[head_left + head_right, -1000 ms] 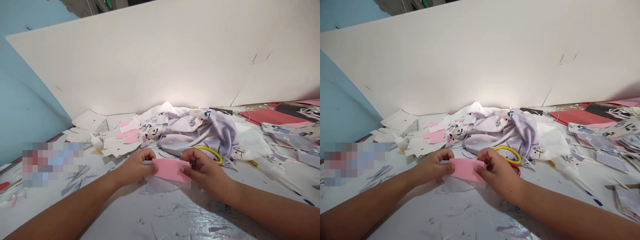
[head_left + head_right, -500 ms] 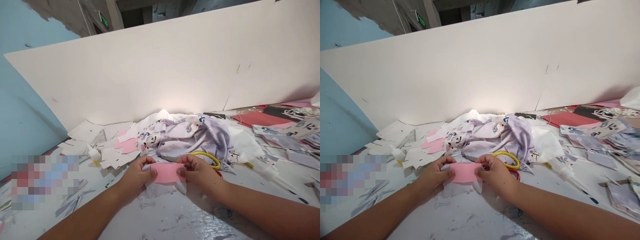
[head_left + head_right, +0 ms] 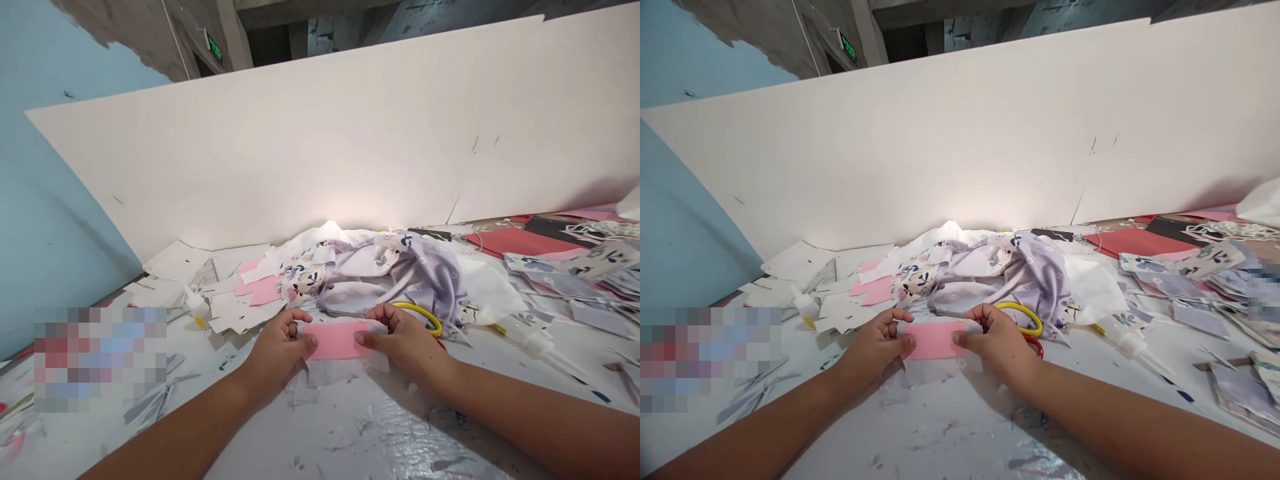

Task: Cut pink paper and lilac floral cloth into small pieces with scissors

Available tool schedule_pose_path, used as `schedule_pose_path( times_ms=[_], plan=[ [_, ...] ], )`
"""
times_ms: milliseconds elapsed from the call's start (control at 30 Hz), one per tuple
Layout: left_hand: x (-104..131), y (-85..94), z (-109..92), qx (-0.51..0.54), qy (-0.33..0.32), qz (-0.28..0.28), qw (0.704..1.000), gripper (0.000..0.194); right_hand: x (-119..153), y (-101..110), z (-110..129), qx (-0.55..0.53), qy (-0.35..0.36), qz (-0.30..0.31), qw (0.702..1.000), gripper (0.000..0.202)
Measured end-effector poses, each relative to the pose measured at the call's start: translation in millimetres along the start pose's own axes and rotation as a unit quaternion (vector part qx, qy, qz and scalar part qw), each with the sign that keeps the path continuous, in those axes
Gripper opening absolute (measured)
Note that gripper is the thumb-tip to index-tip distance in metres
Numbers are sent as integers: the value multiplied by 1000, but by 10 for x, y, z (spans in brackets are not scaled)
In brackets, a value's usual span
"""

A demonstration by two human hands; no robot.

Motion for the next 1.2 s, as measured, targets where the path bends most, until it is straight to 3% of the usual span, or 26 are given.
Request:
schedule_pose_path(
  times_ms=[233, 367, 533, 1000, 1200],
  plan=[
    [-47, 45, 123, 19, -16, 6, 1000, 32, -22, 23, 7, -13, 43, 43, 998, 28],
    [-51, 41, 118, 22, -21, 8, 1000, 29, -76, 44, -38, -86, -6, 73, 994, 27],
    [-56, 28, 66, -13, -26, -35, 999, 29, -95, 47, -69, -97, -31, 84, 991, 28],
    [-92, 16, 88, 28, -11, -45, 999, 38, -95, 21, -65, -68, -35, 47, 996, 26],
    [-133, 41, 130, -17, -29, -58, 998, 29, -102, 4, -54, -94, -39, 42, 994, 24]
  ],
)
Point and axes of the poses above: each hand's wrist, its own x-axis away from the middle knuckle, its own y-axis out of the back of the hand, z = x × y, the point moved 1 cm from there along -x, towards the middle knuckle, and after that the axes turned 9 degrees about -y, right-handed, at the moved point
